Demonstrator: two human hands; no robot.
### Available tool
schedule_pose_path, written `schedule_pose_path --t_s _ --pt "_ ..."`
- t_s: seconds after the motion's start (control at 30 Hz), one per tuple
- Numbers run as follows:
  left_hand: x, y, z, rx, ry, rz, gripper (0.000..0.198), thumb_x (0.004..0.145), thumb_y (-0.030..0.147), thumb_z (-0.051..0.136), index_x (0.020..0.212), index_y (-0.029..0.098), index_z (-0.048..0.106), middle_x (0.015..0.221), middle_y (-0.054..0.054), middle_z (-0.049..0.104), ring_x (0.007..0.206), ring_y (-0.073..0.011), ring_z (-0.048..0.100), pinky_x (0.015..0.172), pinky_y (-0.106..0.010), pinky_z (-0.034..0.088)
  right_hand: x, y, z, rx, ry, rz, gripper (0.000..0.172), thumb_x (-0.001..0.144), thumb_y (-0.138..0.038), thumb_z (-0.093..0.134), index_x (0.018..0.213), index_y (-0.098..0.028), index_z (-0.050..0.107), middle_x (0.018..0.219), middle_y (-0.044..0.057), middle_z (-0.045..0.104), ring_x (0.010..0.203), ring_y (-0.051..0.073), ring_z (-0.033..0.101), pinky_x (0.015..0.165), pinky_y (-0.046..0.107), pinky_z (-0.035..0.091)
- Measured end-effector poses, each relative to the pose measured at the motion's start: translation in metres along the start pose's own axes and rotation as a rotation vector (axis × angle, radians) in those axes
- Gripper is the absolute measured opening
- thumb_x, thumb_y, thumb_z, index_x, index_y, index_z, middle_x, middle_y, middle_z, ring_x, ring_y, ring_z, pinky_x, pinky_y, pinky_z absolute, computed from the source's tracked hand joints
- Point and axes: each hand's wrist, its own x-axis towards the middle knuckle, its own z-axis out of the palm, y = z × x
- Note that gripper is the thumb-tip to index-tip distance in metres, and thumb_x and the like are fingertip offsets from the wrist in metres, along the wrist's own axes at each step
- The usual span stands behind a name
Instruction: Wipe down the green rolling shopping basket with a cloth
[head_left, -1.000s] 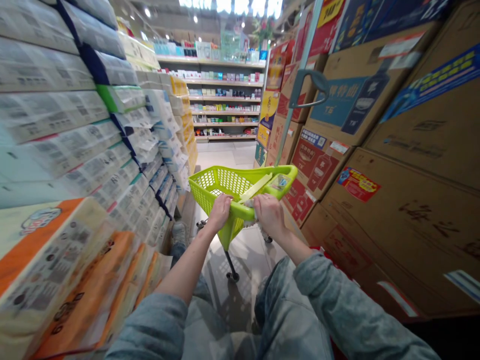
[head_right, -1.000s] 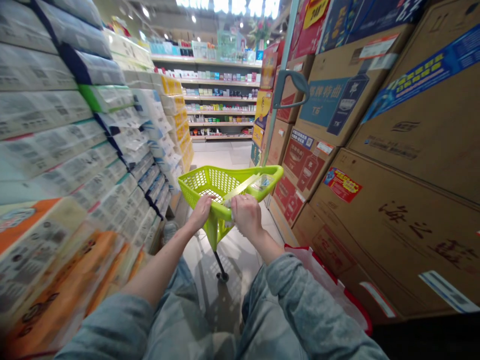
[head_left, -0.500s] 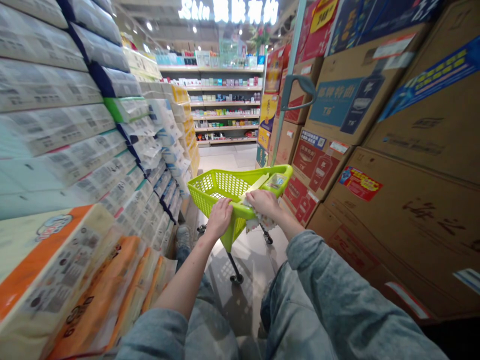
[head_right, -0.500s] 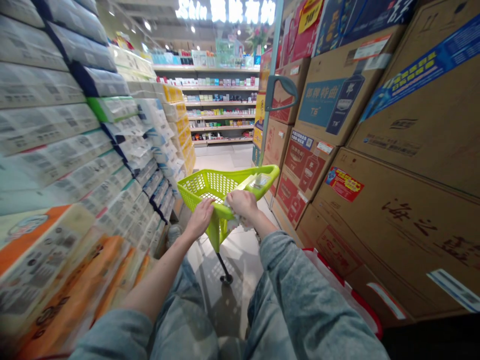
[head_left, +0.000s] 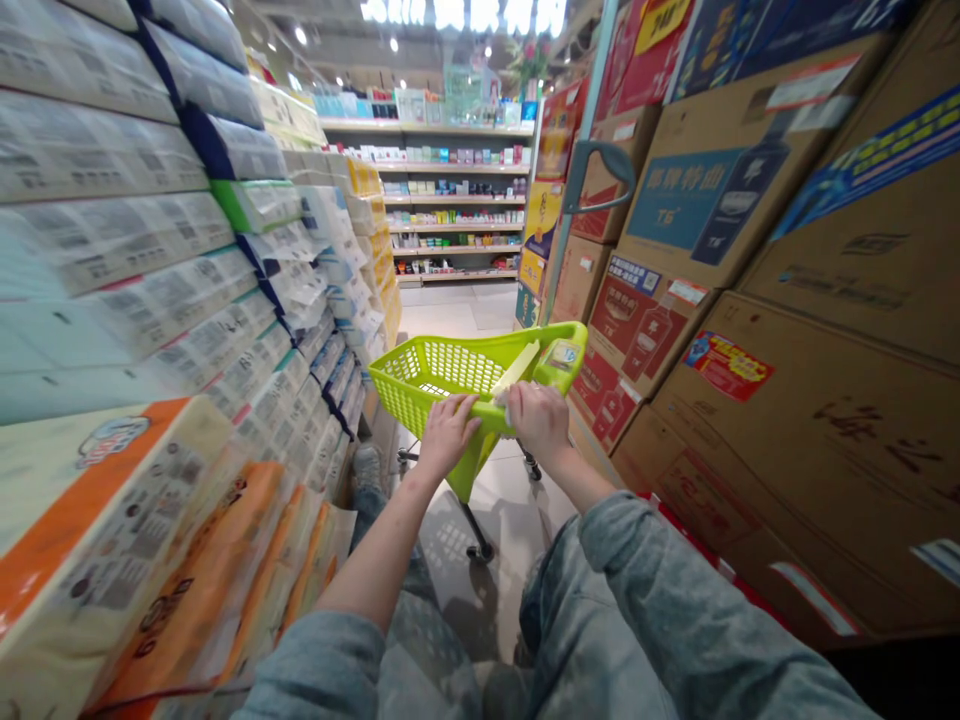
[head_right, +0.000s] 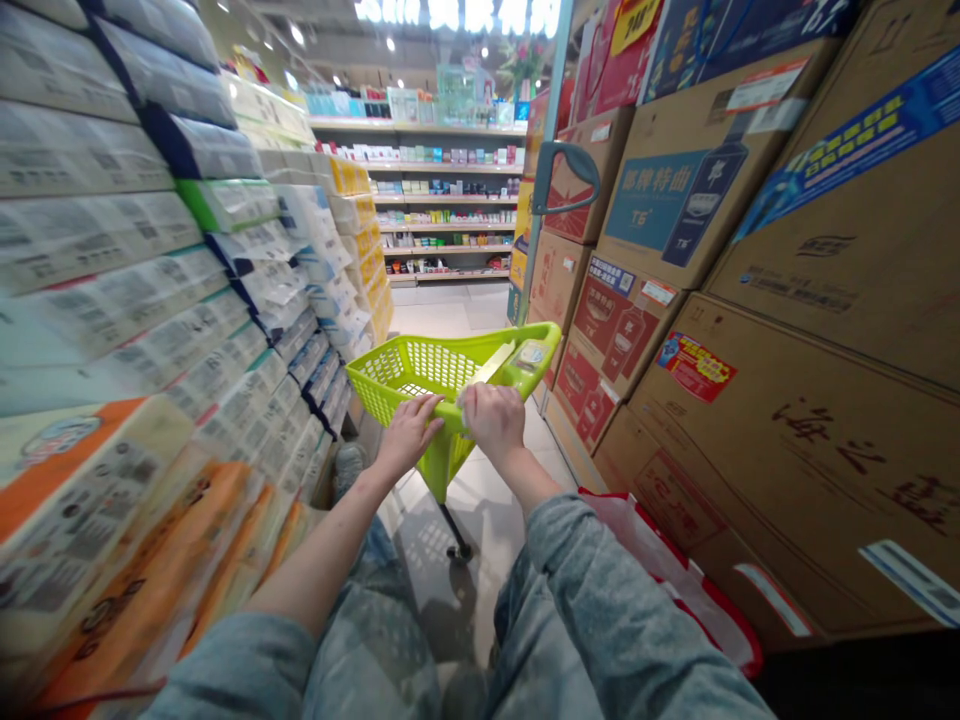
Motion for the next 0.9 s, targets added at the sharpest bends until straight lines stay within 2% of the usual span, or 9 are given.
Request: schedule_pose_path --t_s 0.13,0.27,0.33,0.4,0.5,0.6,0.73,0.8,0.9 --pt "0.002 0.0 -0.002 0.002 0.002 0.018 0.043 0.092 0.039 0.042 0.133 0.025 0.046 0.131 -0.007 0.051 0.119 -0.0243 0.044 0.107 -0.044 0.03 -0.024 0.006 0.008 0.073 0.165 -0.214 0.031 0.095 -0.033 0.038 0.094 -0.017 0.065 0.091 0.01 0.064 0.091 0.022 0.052 0.085 0.034 0.034" --pt "0.002 0.002 -0.002 0.012 -0.007 0.032 0.043 0.092 0.039 0.042 0.132 0.024 0.047 0.13 -0.008 0.052 0.118 -0.0247 0.044 0.107 -0.045 0.029 -0.031 0.026 0.009 0.155 0.148 -0.413 0.029 0.094 -0.031 0.043 0.113 -0.018 0.061 0.108 0.011 0.062 0.1 0.021 0.051 0.088 0.035 0.036" --pt "0.002 0.006 0.0 0.009 -0.001 0.043 0.042 0.092 0.04 0.042 0.131 0.025 0.048 0.128 -0.008 0.053 0.118 -0.0245 0.044 0.107 -0.045 0.028 -0.03 0.034 0.007 0.157 0.131 -0.452 0.03 0.093 -0.031 0.044 0.116 -0.019 0.06 0.108 0.011 0.062 0.101 0.021 0.051 0.088 0.035 0.036" --pt "0.003 0.01 0.004 0.005 0.014 0.044 0.041 0.092 0.04 0.042 0.13 0.025 0.049 0.128 -0.008 0.053 0.117 -0.0245 0.044 0.106 -0.044 0.029 -0.027 0.038 0.003 0.121 0.103 -0.426 0.029 0.093 -0.031 0.044 0.111 -0.018 0.063 0.098 0.01 0.064 0.095 0.02 0.053 0.085 0.033 0.037" --pt "0.006 0.018 0.008 0.004 0.034 0.031 0.041 0.092 0.04 0.042 0.128 0.025 0.05 0.127 -0.008 0.053 0.115 -0.0251 0.044 0.104 -0.044 0.031 -0.016 0.035 -0.006 0.023 0.013 -0.298 0.03 0.094 -0.031 0.041 0.093 -0.016 0.067 0.084 0.008 0.066 0.085 0.019 0.056 0.08 0.031 0.036" --pt "0.009 0.027 0.011 0.016 0.031 0.023 0.041 0.091 0.04 0.042 0.128 0.023 0.05 0.127 -0.009 0.053 0.114 -0.0262 0.045 0.104 -0.045 0.031 0.001 0.029 -0.014 -0.064 -0.13 -0.146 0.036 0.094 -0.031 0.037 0.082 -0.016 0.067 0.083 0.008 0.069 0.079 0.018 0.06 0.076 0.03 0.035" --pt "0.008 0.037 0.014 0.003 0.046 0.03 0.042 0.09 0.038 0.045 0.129 0.022 0.048 0.127 -0.01 0.052 0.116 -0.0275 0.043 0.105 -0.047 0.03 0.016 0.026 -0.017 -0.126 -0.292 -0.007 0.042 0.094 -0.035 0.035 0.082 -0.016 0.071 0.083 0.01 0.072 0.076 0.019 0.063 0.07 0.029 0.034" --pt "0.006 0.04 0.016 -0.006 0.062 0.026 0.043 0.09 0.038 0.046 0.13 0.023 0.047 0.128 -0.01 0.052 0.117 -0.0277 0.042 0.106 -0.048 0.029 0.016 0.022 -0.016 -0.163 -0.292 0.029 0.042 0.093 -0.033 0.035 0.082 -0.015 0.071 0.083 0.012 0.072 0.076 0.02 0.064 0.07 0.03 0.035" --pt "0.002 0.043 0.019 0.001 0.075 0.012 0.043 0.09 0.039 0.046 0.13 0.024 0.047 0.129 -0.01 0.051 0.119 -0.0281 0.041 0.106 -0.049 0.029 0.007 0.013 -0.01 -0.213 -0.221 0.026 0.04 0.093 -0.027 0.035 0.083 -0.011 0.07 0.08 0.016 0.071 0.075 0.023 0.064 0.071 0.033 0.035"
